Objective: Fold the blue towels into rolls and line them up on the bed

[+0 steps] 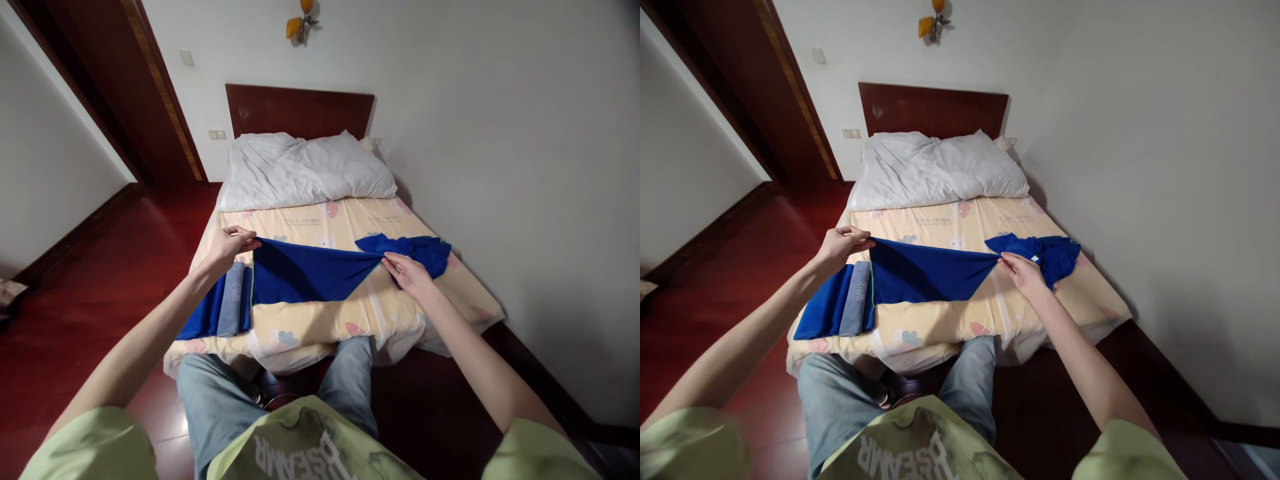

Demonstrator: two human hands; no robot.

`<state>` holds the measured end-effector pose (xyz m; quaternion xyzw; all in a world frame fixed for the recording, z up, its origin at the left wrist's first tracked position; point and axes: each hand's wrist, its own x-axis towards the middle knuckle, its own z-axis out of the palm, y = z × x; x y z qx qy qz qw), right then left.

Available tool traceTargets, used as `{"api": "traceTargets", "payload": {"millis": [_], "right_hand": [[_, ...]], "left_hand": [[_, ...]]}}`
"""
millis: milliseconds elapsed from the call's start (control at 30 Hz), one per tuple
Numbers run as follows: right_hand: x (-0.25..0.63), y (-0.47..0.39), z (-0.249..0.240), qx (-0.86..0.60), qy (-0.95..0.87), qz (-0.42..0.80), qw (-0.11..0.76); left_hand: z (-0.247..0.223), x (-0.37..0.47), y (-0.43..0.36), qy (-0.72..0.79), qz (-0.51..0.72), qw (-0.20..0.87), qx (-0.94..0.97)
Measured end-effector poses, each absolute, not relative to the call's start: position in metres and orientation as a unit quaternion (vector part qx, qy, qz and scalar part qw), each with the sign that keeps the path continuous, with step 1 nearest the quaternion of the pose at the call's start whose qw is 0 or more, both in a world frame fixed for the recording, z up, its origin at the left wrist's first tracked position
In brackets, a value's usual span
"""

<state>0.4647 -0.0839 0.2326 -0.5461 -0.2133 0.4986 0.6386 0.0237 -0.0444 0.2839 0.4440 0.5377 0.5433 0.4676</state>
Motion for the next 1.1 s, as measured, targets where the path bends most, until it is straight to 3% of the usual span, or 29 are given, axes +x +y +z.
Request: {"api": "traceTargets", "payload": {"millis": [200,433,633,800,933,1100], "right_hand": [[0.474,-0.073,0.229,-0.579,-0.245,0.489,0.605],[0.458,-0.006,0.231,-0.586,-0.331,0.468,0.572],[0.459,0.064,0.241,-0.553,-0.411,0.404,0.602],[0.471,0.06,0.242,-0.51,-0.476,0.312,0.645],[0.468,0.015,0.198,-0.528,-0.475,0.302,0.636],[0.45,-0.062,0.076,-0.623,-0.36,0.388,0.576]], "left_hand": [[0.265,0.014,-0.043,0.555,0.518,0.487,0.432],[0.252,0.022,0.017,0.587,0.52,0.462,0.415],[0.282,0.032,0.075,0.583,0.556,0.347,0.48],[0.292,0.027,0.068,0.557,0.591,0.26,0.523],[0.231,0.027,0.019,0.602,0.555,0.233,0.524],[0.088,0.041,-0.073,0.734,0.406,0.275,0.47]]}}
